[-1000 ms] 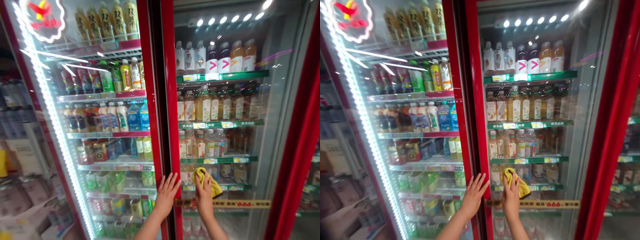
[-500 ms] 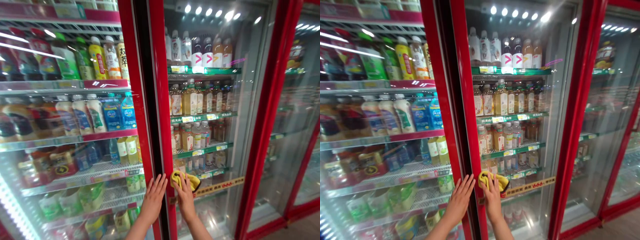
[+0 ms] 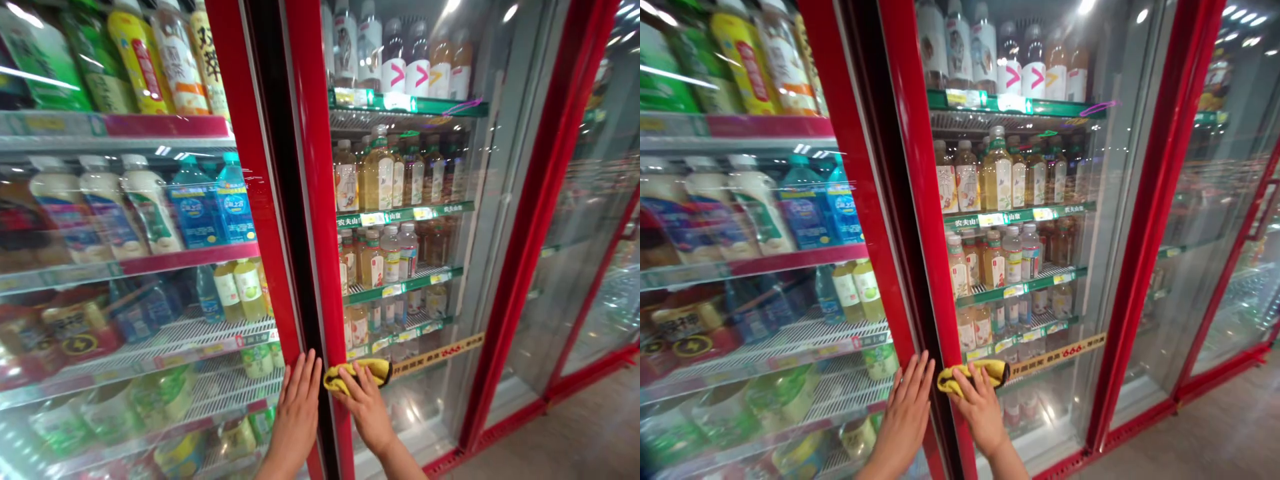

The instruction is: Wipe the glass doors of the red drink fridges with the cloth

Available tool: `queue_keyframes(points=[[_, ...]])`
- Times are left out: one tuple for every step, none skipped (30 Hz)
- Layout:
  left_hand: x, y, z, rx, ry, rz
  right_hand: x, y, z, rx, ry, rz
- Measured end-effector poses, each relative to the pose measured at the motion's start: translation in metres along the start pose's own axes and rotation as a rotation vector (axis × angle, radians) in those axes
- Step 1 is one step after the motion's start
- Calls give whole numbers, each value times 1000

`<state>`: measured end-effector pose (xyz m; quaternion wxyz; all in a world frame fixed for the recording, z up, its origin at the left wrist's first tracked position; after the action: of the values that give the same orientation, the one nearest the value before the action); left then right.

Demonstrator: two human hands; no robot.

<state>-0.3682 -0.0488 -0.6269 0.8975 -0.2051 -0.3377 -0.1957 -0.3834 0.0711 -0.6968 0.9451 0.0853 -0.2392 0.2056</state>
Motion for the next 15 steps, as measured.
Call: queue_keyframes(points=[[-2, 0, -3, 2, -10, -4, 0, 1, -2, -5, -22, -1], [-3, -1, -6, 1, -19, -11, 2, 4, 4, -25, -30, 5], [-5, -1, -9, 0, -27, -18, 7, 7, 15, -52, -24, 18], [-6, -1, -10, 1, -32, -27, 11, 11, 29, -83, -15, 34], [-7, -2, -11, 3, -35, -37, 15, 13, 44, -105, 0, 49], [-8, -2, -12, 7, -34, -46, 18, 16, 57, -134, 13, 55], [-8, -2, -13, 14, -33, -53, 19, 17, 66, -147, 29, 56], [-9, -2, -14, 23, -32, -57, 19, 16, 68, -149, 44, 50], [-10, -1, -15, 33, -34, -57, 17, 14, 63, -135, 54, 40], [-10, -1, -17, 41, -36, -51, 13, 10, 53, -105, 56, 29], [-11, -1, -18, 44, -39, -43, 8, 5, 38, -67, 51, 19], [-11, 1, -20, 41, -42, -35, 3, 1, 21, -27, 40, 8], [-12, 1, -22, 34, -47, -29, -1, -3, 5, 12, 25, -4], [-13, 2, -23, 24, -51, -24, -5, -5, -9, 45, 7, -16], [-14, 3, -24, 16, -55, -22, -6, -7, -17, 72, -10, -25]])
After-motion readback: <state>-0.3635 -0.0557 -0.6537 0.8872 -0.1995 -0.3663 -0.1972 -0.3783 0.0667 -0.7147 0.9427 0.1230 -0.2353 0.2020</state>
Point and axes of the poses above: each hand's wrist, its own z-axis towards the middle knuckle, its own x-axis out of the back of the hand, y = z × x, the point moved 10 cm from there along z, towards the middle knuckle, and after that the axes turned 11 degrees about -z, right-handed, at the moved point
